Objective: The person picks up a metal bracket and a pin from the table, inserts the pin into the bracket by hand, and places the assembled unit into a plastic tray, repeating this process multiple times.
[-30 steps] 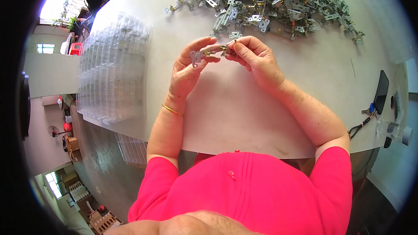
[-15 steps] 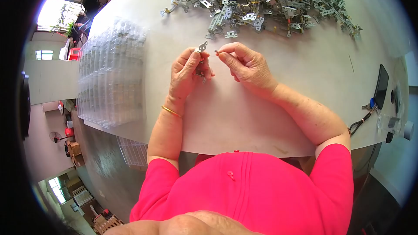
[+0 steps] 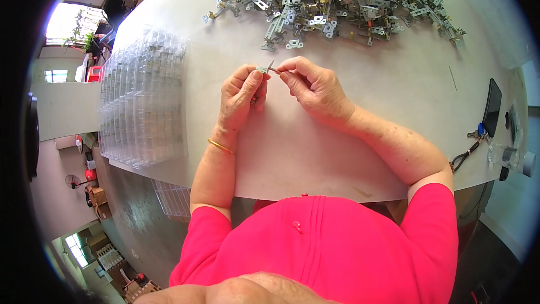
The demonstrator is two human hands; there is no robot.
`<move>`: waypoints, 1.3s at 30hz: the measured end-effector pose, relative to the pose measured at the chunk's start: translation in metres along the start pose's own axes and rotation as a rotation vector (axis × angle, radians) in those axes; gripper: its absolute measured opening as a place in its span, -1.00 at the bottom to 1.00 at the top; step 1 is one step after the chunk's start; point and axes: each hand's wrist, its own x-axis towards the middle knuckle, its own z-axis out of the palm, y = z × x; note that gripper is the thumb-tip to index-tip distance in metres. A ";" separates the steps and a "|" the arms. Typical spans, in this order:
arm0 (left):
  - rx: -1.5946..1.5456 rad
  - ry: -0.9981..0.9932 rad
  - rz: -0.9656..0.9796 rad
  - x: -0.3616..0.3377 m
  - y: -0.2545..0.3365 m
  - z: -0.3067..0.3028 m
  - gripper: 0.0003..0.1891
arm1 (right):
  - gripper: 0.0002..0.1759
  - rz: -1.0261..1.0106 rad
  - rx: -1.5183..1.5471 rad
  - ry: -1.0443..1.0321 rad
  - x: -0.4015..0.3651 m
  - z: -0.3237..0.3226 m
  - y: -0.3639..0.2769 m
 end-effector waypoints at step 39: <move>-0.243 -0.028 -0.082 -0.001 0.002 -0.001 -0.69 | -0.86 0.004 -0.009 0.069 0.002 0.001 0.003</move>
